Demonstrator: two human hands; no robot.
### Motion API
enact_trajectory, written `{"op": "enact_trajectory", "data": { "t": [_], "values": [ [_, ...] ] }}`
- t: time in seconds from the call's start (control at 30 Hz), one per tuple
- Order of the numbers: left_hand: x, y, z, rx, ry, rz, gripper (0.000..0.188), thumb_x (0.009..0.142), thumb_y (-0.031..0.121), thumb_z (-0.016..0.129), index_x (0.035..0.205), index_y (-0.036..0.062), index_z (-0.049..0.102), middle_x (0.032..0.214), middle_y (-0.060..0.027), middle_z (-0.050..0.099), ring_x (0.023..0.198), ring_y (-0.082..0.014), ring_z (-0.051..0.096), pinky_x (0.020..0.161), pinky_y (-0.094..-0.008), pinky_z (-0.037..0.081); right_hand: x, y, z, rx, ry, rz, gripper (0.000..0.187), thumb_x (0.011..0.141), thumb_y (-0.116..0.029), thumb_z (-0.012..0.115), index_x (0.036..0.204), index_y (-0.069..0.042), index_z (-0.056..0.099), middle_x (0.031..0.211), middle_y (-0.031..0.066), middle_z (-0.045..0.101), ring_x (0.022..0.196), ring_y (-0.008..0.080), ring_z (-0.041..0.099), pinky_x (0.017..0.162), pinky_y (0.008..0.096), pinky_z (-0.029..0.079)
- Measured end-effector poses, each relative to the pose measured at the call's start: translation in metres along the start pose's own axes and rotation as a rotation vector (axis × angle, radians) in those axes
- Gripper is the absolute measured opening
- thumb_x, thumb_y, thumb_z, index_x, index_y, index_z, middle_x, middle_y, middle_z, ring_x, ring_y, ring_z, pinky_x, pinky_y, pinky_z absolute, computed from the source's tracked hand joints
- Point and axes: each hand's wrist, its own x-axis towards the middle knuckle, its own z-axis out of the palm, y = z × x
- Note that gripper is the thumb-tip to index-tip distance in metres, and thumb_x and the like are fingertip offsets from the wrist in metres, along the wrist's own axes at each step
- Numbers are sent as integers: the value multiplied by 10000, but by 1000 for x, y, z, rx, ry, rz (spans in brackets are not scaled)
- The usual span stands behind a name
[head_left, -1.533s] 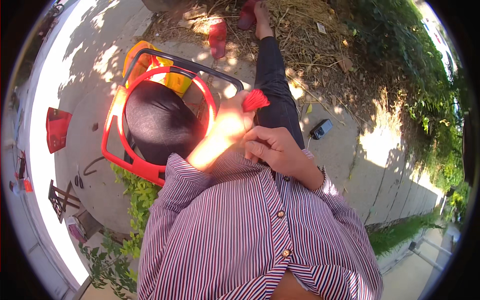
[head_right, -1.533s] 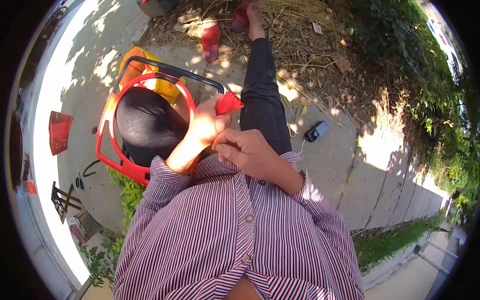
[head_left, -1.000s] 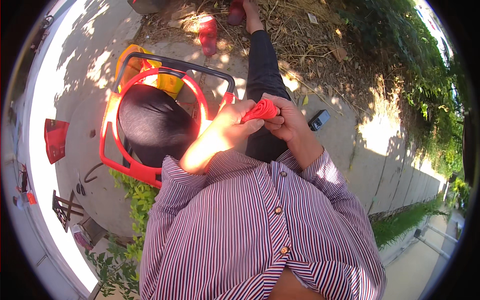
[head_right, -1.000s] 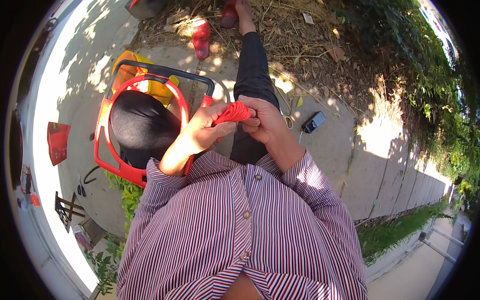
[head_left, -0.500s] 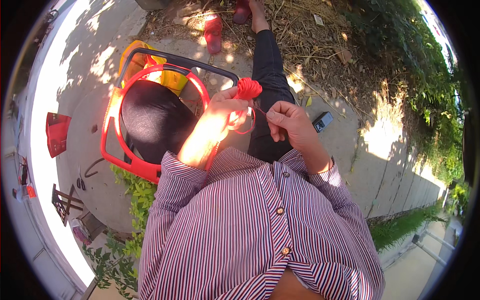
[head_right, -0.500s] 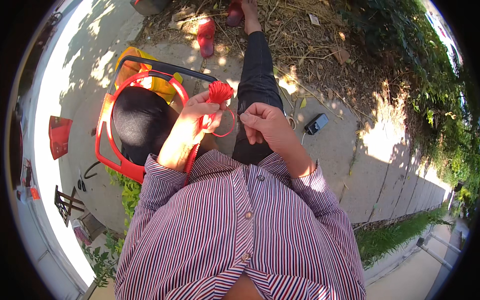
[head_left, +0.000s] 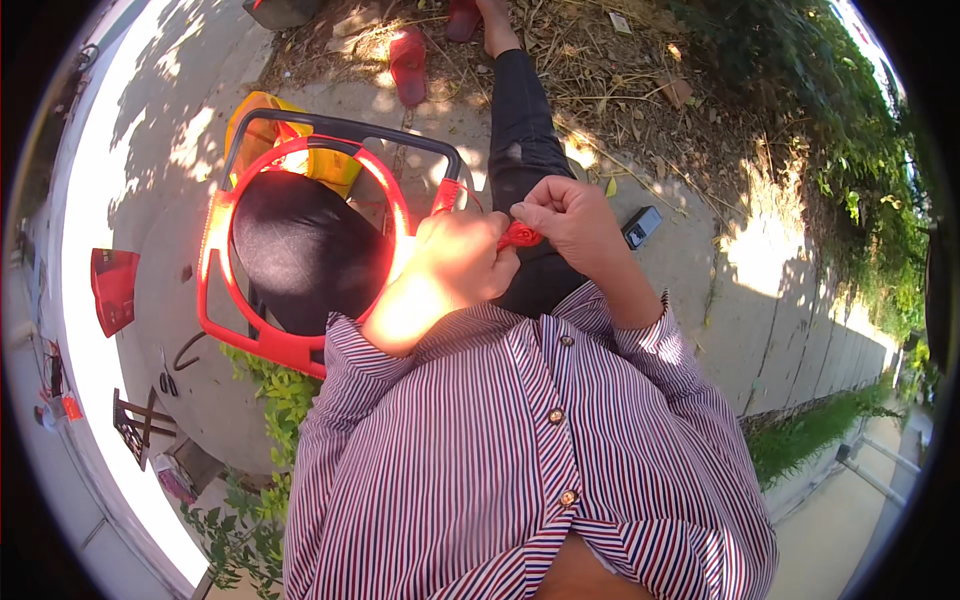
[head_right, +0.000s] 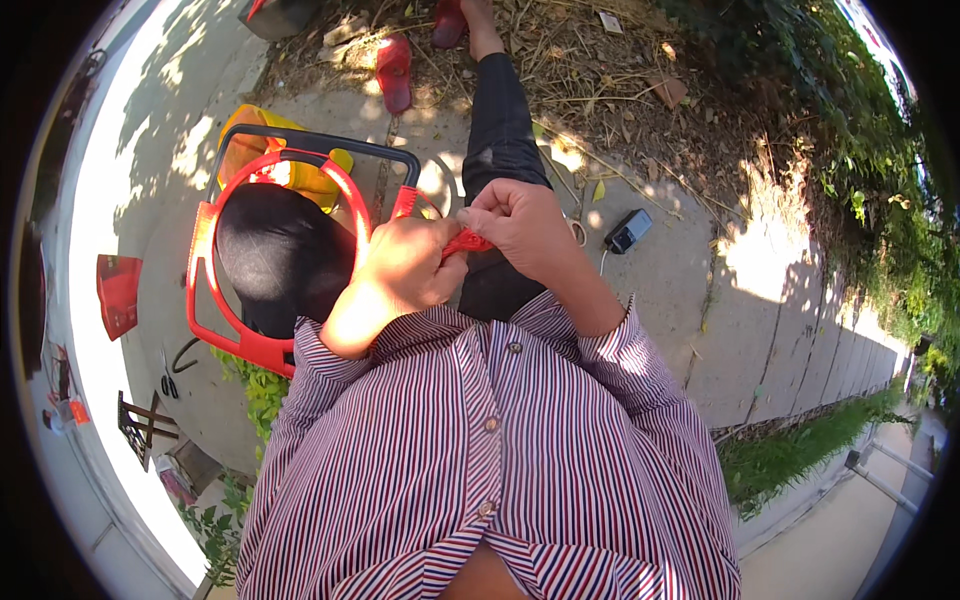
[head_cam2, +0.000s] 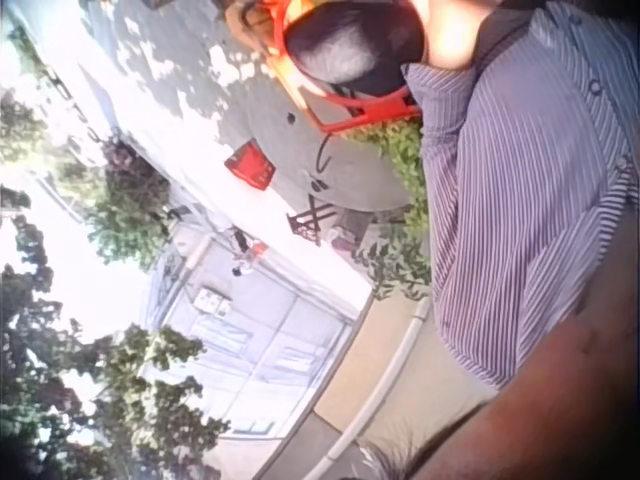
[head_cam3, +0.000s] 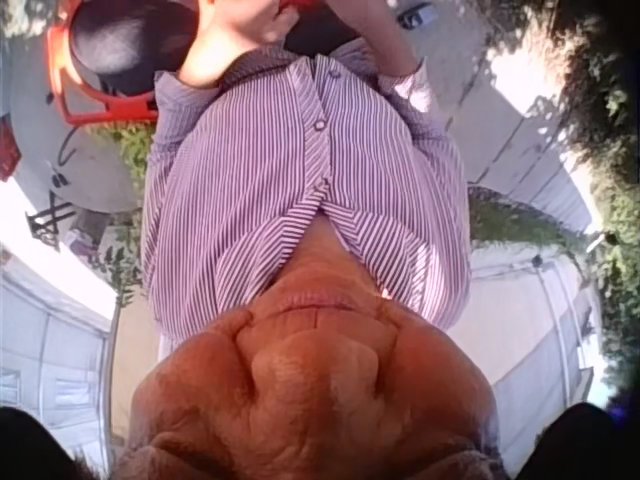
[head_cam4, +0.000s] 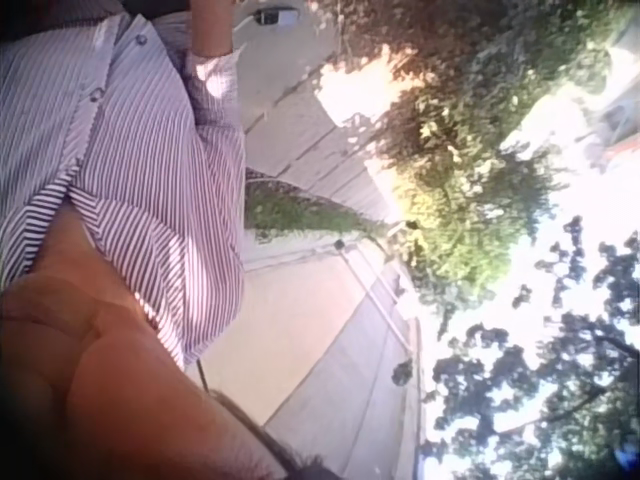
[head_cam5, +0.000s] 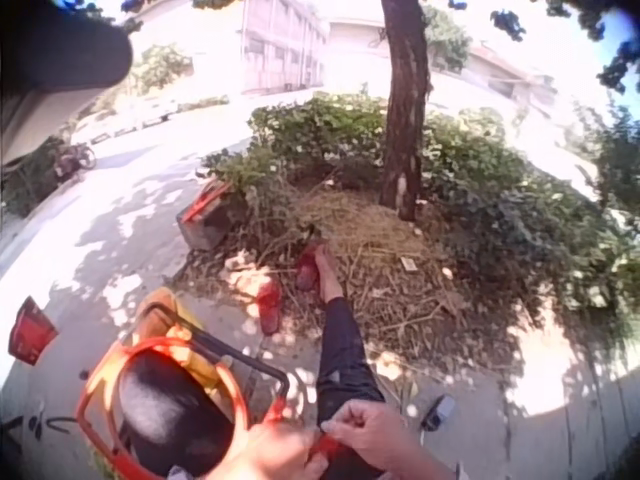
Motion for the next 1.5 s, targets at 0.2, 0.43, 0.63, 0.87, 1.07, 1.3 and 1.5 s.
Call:
{"op": "enact_trajectory", "data": {
  "t": [0.2, 0.43, 0.63, 0.87, 1.07, 1.3, 1.5],
  "values": [
    [8, -16, 11, -273, 225, -211, 129, 855, 115, 590, 899, 0, 628, 664, -121, 610, 595, -208, 596, 565, -322, 465, -23, -10, 16, -257, 53, -207, 130, 886, -135, 655, 903, -7, 637, 699, 4, 630, 611, 115, 621, 550, 266, 476],
    [7, -25, 9, -1173, 214, -421, 254, 933, 115, 518, 1120, -32, 605, 941, -37, 631, 840, -75, 573, 752, -213, 453, -19, 10, 13, 316, -68, -190, 111, 905, -121, 636, 937, -14, 640, 792, -5, 648, 761, 101, 635, 636, 245, 491],
    [6, -19, 11, -1315, 210, -405, 230, 915, 143, 553, 1067, -14, 626, 848, 21, 601, 752, -39, 520, 647, -186, 398, -16, 2, 7, 331, -44, 64, 108, 932, -148, 609, 909, -44, 627, 737, -11, 607, 714, 83, 609, 562, 194, 458],
    [0, 0, -1, -754, 101, 32, 200, 794, 143, 633, 910, -19, 634, 616, -52, 550, 565, -153, 568, 522, -322, 417, 2, 31, -15, 800, -160, 287, 156, 893, -167, 655, 800, -74, 570, 625, -26, 547, 541, 79, 568, 387, 194, 323],
    [3, -4, 24, -106, 274, 55, 184, 697, 159, 671, 715, 34, 537, 590, -186, 560, 548, -384, 583, 507, -466, 446, -28, -2, 6, -422, 101, -362, 104, 874, -120, 665, 865, -32, 611, 691, 0, 625, 562, 58, 554, 506, 223, 446],
    [7, -4, 2, -1294, 237, -432, 252, 953, 196, 517, 950, -28, 634, 731, -9, 600, 656, -72, 540, 601, -237, 434, -14, 16, -4, 306, -58, 87, 147, 902, -141, 641, 838, -25, 576, 653, 5, 564, 515, 75, 506, 436, 209, 370],
    [1, -5, -16, -955, -140, -5, 252, 788, 164, 610, 945, -30, 648, 684, -79, 617, 589, -151, 574, 540, -314, 425, 3, 34, -19, 974, -329, 325, 113, 899, -93, 618, 817, -44, 556, 613, -22, 489, 473, 74, 439, 394, 204, 295]
  ]
}}
